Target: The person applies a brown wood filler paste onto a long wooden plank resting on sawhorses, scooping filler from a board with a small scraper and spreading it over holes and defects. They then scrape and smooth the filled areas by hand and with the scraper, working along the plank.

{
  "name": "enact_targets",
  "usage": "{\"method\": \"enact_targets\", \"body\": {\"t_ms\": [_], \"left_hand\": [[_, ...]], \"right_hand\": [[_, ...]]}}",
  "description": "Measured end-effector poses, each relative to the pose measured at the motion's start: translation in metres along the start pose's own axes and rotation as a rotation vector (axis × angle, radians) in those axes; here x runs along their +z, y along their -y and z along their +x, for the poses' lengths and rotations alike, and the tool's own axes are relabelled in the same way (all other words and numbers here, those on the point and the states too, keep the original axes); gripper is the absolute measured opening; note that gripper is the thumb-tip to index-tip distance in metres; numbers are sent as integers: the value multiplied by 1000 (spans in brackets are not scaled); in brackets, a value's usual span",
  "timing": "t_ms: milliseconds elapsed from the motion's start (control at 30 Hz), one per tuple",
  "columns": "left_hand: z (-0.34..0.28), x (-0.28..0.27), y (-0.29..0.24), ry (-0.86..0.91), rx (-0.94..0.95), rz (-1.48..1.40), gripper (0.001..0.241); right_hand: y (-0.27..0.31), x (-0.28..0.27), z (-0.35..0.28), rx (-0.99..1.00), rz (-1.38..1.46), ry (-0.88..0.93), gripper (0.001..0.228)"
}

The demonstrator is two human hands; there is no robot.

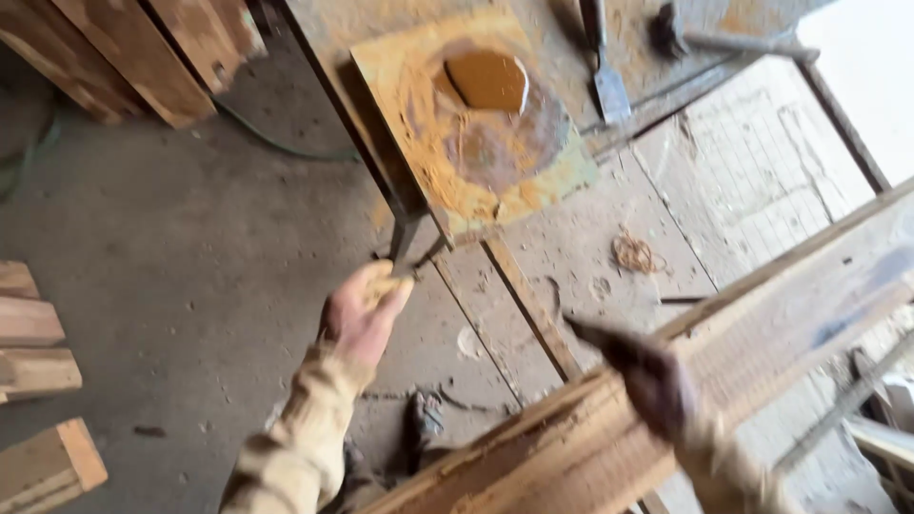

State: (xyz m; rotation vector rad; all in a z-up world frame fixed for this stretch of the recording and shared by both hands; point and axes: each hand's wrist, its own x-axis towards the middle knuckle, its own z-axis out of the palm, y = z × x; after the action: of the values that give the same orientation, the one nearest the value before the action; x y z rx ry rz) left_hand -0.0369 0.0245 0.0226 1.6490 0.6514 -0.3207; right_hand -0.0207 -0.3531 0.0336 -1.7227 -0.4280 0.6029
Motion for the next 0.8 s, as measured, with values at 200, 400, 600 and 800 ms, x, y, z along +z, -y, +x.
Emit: {"method": "enact_targets", "body": {"t_ms": [200,400,600,800], "left_hand": [[-58,-35,29,-67,-67,-77,56],[-92,-51,71,-110,-59,-193,52],[-108,-62,91,-180,-10,-337,47],[-118,-73,79,-212,21,-406,44]], "right_hand": [[-10,75,-63,-55,-571,-323,45],[0,101,-75,-225,-879,-189,56],[0,105,-94,-188,-1060,-41,71],[1,105,-98,-141,-1225,-13,59]]}}
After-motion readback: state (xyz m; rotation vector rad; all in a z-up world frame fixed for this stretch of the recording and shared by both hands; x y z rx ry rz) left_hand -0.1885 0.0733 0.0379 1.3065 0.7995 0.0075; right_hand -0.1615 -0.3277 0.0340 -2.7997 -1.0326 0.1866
